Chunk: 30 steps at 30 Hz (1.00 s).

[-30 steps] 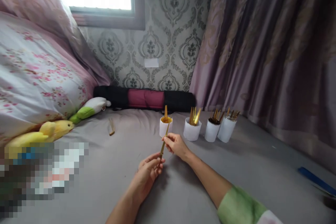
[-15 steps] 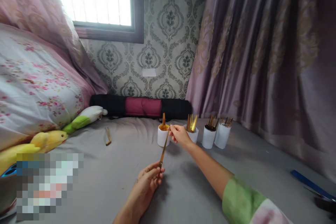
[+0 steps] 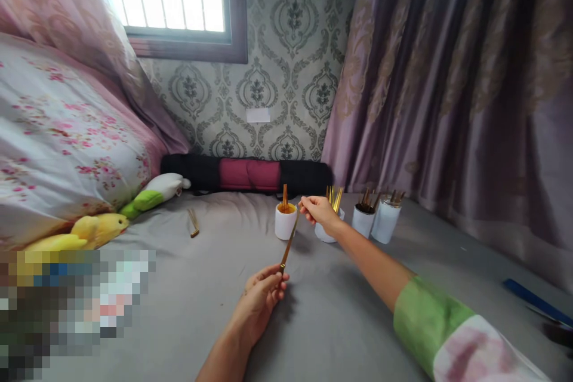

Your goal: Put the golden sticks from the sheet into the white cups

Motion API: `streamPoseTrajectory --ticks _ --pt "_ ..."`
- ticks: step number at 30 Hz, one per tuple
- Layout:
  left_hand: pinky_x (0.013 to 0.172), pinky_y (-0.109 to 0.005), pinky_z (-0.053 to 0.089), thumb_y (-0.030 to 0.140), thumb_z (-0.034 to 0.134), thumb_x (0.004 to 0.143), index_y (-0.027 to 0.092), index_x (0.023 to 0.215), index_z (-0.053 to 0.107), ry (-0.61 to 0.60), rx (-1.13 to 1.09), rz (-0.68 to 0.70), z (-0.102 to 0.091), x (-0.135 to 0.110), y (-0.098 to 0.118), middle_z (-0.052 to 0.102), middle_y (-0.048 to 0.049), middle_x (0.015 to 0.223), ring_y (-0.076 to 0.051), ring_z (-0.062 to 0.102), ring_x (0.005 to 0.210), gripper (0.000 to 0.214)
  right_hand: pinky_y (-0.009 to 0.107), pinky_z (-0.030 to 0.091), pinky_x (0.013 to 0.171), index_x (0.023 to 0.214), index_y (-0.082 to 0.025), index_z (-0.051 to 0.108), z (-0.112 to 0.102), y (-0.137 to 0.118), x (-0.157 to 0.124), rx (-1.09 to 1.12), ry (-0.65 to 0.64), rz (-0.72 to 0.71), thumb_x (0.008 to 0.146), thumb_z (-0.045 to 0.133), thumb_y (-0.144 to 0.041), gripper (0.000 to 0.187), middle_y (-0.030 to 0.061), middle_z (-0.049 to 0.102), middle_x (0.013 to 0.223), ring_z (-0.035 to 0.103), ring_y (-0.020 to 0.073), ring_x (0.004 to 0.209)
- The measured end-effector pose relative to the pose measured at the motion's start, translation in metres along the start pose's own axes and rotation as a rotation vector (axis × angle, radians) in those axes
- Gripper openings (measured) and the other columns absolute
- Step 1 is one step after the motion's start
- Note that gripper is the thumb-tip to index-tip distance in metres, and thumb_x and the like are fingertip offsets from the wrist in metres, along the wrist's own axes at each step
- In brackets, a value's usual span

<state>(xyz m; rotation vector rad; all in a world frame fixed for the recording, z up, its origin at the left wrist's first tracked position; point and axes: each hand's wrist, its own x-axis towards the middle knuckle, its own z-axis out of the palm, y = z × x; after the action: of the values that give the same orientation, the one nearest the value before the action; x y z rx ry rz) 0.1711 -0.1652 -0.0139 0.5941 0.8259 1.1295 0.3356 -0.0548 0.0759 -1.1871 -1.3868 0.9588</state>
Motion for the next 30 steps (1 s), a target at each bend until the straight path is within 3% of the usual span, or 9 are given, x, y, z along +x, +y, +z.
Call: streamPoseTrajectory --ticks 12,21,30 --pt "0.050 -0.018 0.044 0.011 0.063 0.066 0.006 0.088 0.056 -0.027 -0.071 0.003 -0.002 0.001 0.001 0.061 -0.0115 0.079 -0.008 0.054 0.057 0.024 0.013 0.026 0.027 0.069 -0.012 0.053 -0.010 -0.008 0.000 0.008 -0.037 0.002 0.077 0.047 -0.030 0.020 -0.0012 0.054 0.055 0.040 0.0024 0.034" --pt "0.046 -0.018 0.044 0.013 0.061 0.068 0.006 0.088 0.057 0.084 -0.208 -0.094 0.000 0.005 0.007 0.060 -0.0074 0.072 -0.008 0.054 0.052 0.022 0.013 0.025 0.026 0.067 -0.012 0.051 -0.031 -0.037 0.015 0.011 0.106 -0.057 0.078 0.047 -0.028 0.020 -0.0024 0.052 0.050 0.035 0.0016 0.030" --pt "0.045 -0.016 0.043 0.010 0.059 0.069 0.008 0.088 0.055 0.052 -0.347 -0.122 -0.004 0.005 0.012 0.058 -0.0039 0.067 -0.007 0.053 0.052 0.020 0.012 0.026 0.028 0.066 -0.011 0.051 -0.054 -0.075 0.046 -0.047 0.250 -0.160 0.079 0.049 -0.025 0.019 0.0004 0.055 0.053 0.038 0.0014 0.033"
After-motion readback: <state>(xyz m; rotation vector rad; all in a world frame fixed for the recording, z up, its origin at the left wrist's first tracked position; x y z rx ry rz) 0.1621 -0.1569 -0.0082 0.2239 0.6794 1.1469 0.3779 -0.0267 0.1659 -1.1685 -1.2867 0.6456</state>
